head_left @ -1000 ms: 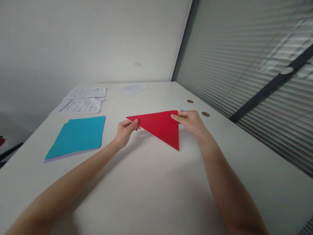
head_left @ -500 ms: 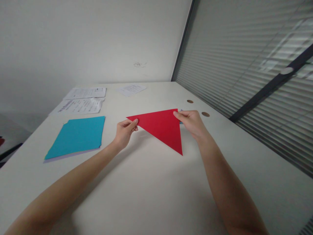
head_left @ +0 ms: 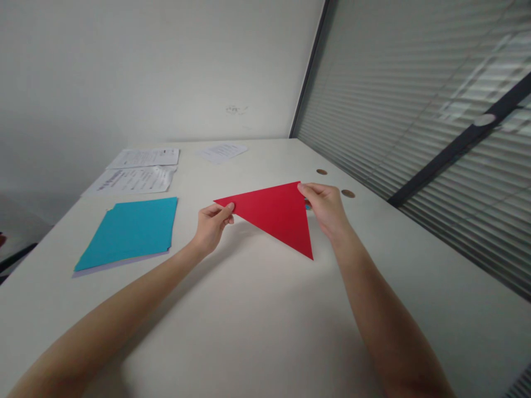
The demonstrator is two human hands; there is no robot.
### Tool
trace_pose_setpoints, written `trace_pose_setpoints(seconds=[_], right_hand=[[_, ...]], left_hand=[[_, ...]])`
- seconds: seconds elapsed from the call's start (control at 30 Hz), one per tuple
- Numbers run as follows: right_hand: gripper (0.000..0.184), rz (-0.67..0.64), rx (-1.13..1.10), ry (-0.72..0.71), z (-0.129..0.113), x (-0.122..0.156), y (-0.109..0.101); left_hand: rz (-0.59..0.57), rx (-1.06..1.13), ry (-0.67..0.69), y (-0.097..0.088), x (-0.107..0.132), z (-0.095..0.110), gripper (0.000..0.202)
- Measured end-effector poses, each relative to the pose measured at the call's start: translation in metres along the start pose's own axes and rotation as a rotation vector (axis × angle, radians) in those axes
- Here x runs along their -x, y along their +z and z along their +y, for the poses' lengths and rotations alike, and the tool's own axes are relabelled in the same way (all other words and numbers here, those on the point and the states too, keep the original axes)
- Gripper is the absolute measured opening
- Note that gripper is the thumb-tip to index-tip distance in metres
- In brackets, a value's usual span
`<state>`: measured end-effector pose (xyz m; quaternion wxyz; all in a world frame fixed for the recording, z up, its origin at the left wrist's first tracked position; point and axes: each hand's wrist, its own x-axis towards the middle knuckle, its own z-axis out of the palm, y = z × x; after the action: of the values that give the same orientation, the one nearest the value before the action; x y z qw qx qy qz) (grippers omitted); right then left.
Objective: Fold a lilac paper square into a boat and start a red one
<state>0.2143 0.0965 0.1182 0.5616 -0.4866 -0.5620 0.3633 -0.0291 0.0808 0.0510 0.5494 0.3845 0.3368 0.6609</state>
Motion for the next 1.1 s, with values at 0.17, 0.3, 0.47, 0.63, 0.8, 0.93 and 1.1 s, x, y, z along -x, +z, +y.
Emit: trace_pose_setpoints(seconds=[0.17, 0.3, 0.47, 0.63, 0.8, 0.93, 1.1], right_hand=[[0.025, -0.012, 0.014, -0.022, -0.005, 0.003, 0.001], [0.029, -0.005, 0.095, -0.119, -0.01, 0.007, 0.002], [0.032, -0.024, 0.165, -0.217, -0.012, 0.008, 0.0], [0.03, 0.004, 0.194, -0.21, -0.003, 0.002, -0.003], [0.03, 0.015, 0.164, -0.1, 0.018, -0.01, -0.004], [0.032, -0.041, 0.256, -0.055, 0.052, -0.02, 0.0], [0.035, -0.139, 0.475, -0.017, 0.1, -0.024, 0.01]], left_hand=[[-0.002, 0.001, 0.002, -0.002, -0.001, -0.001, 0.032], [-0.001, -0.027, 0.01, -0.003, -0.002, -0.002, 0.032], [0.003, -0.022, 0.027, -0.003, -0.003, 0.0, 0.033], [0.008, -0.046, 0.068, 0.002, -0.001, 0.007, 0.035], [0.009, -0.215, 0.09, -0.002, -0.004, 0.005, 0.034], [0.155, -0.712, 0.395, -0.01, -0.002, -0.007, 0.057], [-0.645, -1.321, 0.638, -0.012, 0.019, -0.029, 0.035]])
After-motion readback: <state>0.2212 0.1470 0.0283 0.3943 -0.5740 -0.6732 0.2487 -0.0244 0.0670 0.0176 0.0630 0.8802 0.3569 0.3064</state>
